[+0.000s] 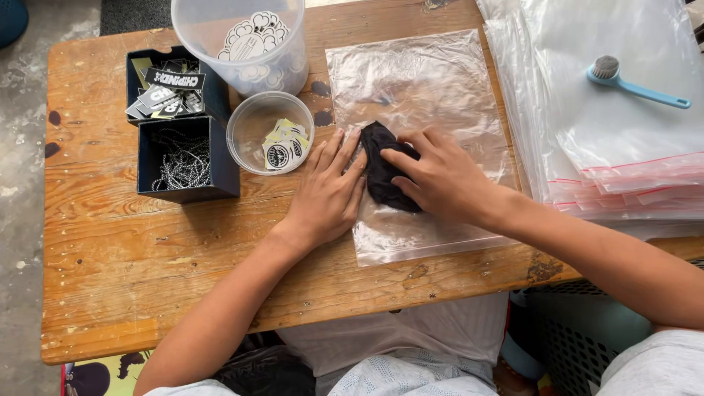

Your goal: The person removes a black bag from a plastic bag, cleans it with a brush, and wipes it with a cloth. They then attach a keychain to the bag and place it into a new plastic bag.

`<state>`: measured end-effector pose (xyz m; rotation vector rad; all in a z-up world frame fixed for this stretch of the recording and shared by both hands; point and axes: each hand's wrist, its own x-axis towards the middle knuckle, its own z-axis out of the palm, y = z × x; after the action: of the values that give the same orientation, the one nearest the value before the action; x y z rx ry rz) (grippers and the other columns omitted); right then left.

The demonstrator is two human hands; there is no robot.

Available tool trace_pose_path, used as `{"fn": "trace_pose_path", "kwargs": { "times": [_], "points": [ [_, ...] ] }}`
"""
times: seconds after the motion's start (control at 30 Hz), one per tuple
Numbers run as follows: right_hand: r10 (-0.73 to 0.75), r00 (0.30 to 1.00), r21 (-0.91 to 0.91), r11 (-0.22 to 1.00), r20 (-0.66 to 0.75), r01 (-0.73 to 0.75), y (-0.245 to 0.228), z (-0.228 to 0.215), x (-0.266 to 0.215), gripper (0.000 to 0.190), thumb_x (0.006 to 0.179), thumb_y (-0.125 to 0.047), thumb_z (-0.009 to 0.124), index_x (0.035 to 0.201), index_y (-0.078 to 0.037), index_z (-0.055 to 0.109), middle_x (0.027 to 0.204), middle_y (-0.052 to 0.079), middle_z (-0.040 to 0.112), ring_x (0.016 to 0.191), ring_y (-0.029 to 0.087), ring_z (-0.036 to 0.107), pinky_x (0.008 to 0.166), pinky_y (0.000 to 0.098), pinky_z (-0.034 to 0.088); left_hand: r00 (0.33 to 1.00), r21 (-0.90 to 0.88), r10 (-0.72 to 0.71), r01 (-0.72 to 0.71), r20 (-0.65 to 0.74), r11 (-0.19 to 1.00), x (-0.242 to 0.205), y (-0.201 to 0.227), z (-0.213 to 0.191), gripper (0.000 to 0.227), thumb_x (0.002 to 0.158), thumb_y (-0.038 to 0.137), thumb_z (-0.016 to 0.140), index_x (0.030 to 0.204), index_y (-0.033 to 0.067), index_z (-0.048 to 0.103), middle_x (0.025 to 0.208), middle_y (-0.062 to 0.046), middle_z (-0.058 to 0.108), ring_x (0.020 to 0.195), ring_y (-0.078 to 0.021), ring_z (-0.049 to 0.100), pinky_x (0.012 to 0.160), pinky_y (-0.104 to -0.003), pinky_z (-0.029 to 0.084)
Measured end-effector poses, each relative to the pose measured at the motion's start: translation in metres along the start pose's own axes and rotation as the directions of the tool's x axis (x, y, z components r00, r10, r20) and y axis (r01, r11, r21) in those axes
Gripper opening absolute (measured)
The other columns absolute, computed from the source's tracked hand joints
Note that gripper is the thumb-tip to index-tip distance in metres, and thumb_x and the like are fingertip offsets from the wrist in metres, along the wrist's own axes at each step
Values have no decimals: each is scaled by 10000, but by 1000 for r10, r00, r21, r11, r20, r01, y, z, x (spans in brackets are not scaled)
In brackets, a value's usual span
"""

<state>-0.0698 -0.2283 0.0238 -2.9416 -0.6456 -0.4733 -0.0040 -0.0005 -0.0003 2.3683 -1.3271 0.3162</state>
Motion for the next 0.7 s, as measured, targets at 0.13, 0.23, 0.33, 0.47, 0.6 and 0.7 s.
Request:
{"fn": "trace_pose_path", "kwargs": {
  "times": [0.13,0.23,0.33,0.47,0.6,0.7],
  "points": [
    [-126,991,55,991,46,124,-4,5,-5,442,803,-171,657,1243,-202,642,1151,92,604,1015,320,594,797,400,530,1000,-25,5,-5,13,1000,0,-3,-2,475,969,211,510,1422,70,543,1494,-166,500,1429,-363,397,1145,-462,281],
    [-148,987,193,972,54,135,-14,0,-1,415,783,-42,618,1190,-119,641,1113,121,616,965,345,600,789,417,534,999,-142,-29,32,25,989,0,-7,0,499,1006,234,466,1485,99,493,1494,-124,518,1419,-332,415,1138,-455,284],
    [-31,997,55,998,-64,34,-24,16,1,415,867,-191,662,1271,-109,614,1133,118,560,965,325,575,778,391,531,996,-279,-65,78,56,957,0,-9,-1,511,1038,268,404,1517,92,438,1495,-126,521,1420,-327,407,1146,-454,273],
    [-142,989,201,968,-48,149,-55,28,-12,329,845,-144,633,1171,-105,638,1091,147,569,954,344,598,760,392,525,993,-291,-46,75,105,954,-1,-8,-6,534,1049,286,368,1548,94,380,1536,-128,477,1449,-331,367,1162,-460,241],
    [-382,913,594,771,144,229,-90,-33,-18,229,821,18,590,1032,-32,666,1041,147,566,957,340,587,775,385,547,990,-197,7,22,142,980,-2,-3,-14,562,1032,275,400,1553,67,368,1585,-162,412,1479,-363,324,1181,-476,220],
    [-378,899,822,568,221,36,-80,-35,-26,224,782,39,638,991,-9,702,1045,125,592,1005,326,647,842,399,567,984,-203,32,4,173,979,-4,-4,-16,592,1008,254,420,1569,82,346,1600,-167,385,1494,-371,298,1193,-485,210]
  ]
}}
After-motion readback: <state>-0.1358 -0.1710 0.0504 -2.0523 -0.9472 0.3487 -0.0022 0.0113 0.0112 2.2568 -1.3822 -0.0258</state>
